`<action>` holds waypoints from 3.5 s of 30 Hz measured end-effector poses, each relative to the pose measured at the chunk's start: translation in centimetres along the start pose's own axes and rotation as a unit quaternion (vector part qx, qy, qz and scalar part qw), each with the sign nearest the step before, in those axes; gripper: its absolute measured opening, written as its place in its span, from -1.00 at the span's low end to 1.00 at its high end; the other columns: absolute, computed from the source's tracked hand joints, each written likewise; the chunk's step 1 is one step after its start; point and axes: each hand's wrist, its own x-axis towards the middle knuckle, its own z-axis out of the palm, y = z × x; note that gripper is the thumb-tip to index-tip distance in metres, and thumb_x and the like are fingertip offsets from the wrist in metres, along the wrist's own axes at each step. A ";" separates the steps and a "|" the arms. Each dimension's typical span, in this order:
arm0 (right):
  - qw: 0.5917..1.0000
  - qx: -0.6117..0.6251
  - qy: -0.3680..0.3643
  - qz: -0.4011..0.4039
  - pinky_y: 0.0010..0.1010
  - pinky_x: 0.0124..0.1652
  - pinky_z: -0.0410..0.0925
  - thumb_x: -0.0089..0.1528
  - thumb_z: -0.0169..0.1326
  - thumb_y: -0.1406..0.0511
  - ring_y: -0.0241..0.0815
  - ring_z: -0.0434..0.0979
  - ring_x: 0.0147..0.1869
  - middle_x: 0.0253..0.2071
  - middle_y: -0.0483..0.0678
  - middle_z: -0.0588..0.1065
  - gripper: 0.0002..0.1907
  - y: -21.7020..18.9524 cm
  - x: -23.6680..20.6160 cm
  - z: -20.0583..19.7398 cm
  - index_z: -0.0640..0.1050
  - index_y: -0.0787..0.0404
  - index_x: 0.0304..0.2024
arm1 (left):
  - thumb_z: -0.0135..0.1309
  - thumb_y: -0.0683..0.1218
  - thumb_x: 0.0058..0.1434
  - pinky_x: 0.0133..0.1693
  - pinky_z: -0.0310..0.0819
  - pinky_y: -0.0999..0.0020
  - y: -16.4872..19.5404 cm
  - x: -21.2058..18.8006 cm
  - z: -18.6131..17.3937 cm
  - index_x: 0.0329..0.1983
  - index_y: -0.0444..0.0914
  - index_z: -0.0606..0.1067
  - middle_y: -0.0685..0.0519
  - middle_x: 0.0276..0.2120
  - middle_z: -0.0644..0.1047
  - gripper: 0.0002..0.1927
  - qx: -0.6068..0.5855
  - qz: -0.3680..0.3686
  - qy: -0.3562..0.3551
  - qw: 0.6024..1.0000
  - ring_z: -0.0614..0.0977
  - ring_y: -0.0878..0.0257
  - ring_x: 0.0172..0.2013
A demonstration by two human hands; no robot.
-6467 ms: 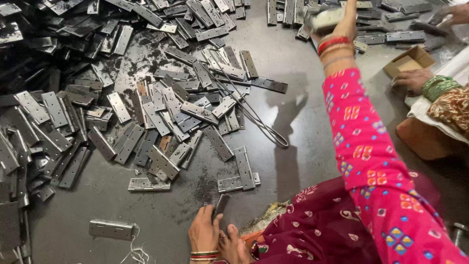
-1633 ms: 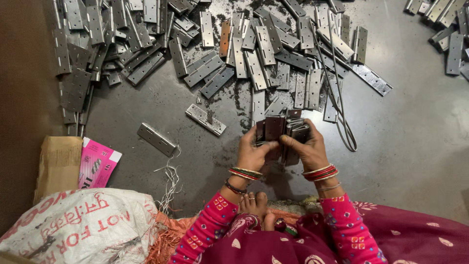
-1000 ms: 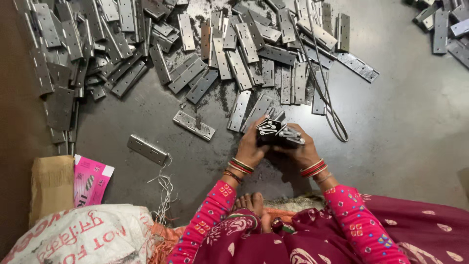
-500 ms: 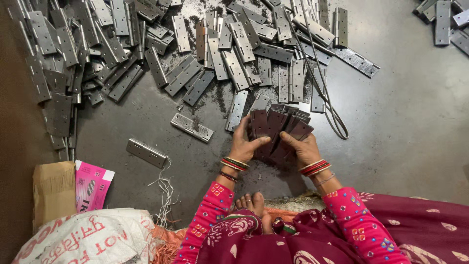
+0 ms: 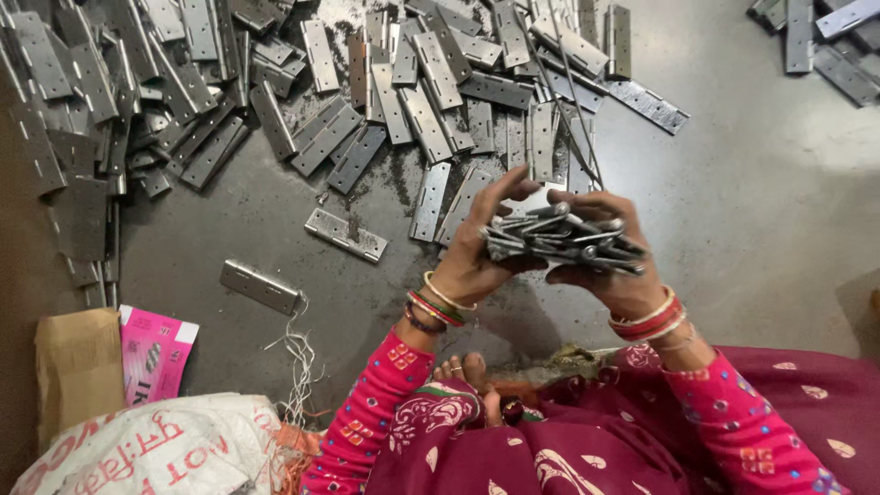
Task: The person gathers metal hinges from the floor, aligns them, and threads them onto a long metal rod to form a stack.
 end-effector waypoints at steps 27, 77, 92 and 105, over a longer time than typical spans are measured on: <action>0.983 -0.165 0.066 0.049 -0.39 0.11 0.49 -0.05 0.49 0.27 -0.25 0.53 0.14 0.12 -0.01 0.50 -0.12 0.0 0.5 -2.9 0.35 0.21 0.25 | 0.44 0.07 -0.02 0.02 0.60 0.28 -0.9 3.9 1.7 0.47 -0.16 0.17 -0.02 0.30 0.46 0.03 0.121 -0.067 -0.105 0.985 0.65 0.00 0.11; 0.974 -0.167 0.036 0.147 -0.37 0.23 0.42 0.10 0.39 0.38 -0.23 0.56 0.22 0.15 -0.08 0.58 -0.28 8.1 0.8 -4.0 0.45 0.14 0.30 | 0.12 -0.34 -0.01 0.10 0.48 0.14 -10.4 2.7 3.4 0.21 0.01 0.45 0.01 0.06 0.63 -0.31 0.301 -0.032 -0.065 0.951 0.61 -0.07 -0.01; 0.772 0.508 0.325 0.201 -0.32 -0.05 0.49 0.30 0.15 0.11 -0.21 0.62 -0.13 -0.13 -0.05 0.62 -0.60 11.1 -2.2 -0.8 0.55 0.21 0.06 | 0.37 0.05 -0.03 -0.26 0.57 0.05 -2.2 8.1 9.1 -0.22 -0.24 0.49 -0.11 -0.40 0.63 -0.58 0.502 -0.177 -0.210 0.820 0.69 -0.10 -0.31; 0.840 0.305 0.423 -0.148 -0.14 0.19 0.48 0.28 0.15 0.08 -0.02 0.57 0.21 0.14 0.02 0.54 -0.48 -3.1 9.6 -24.1 0.49 0.22 0.19 | 0.26 0.00 0.21 -0.26 0.62 0.25 -0.9 7.3 4.1 0.02 -0.24 0.58 -0.07 -0.22 0.66 -0.64 0.267 -0.140 0.037 0.953 0.73 0.12 -0.29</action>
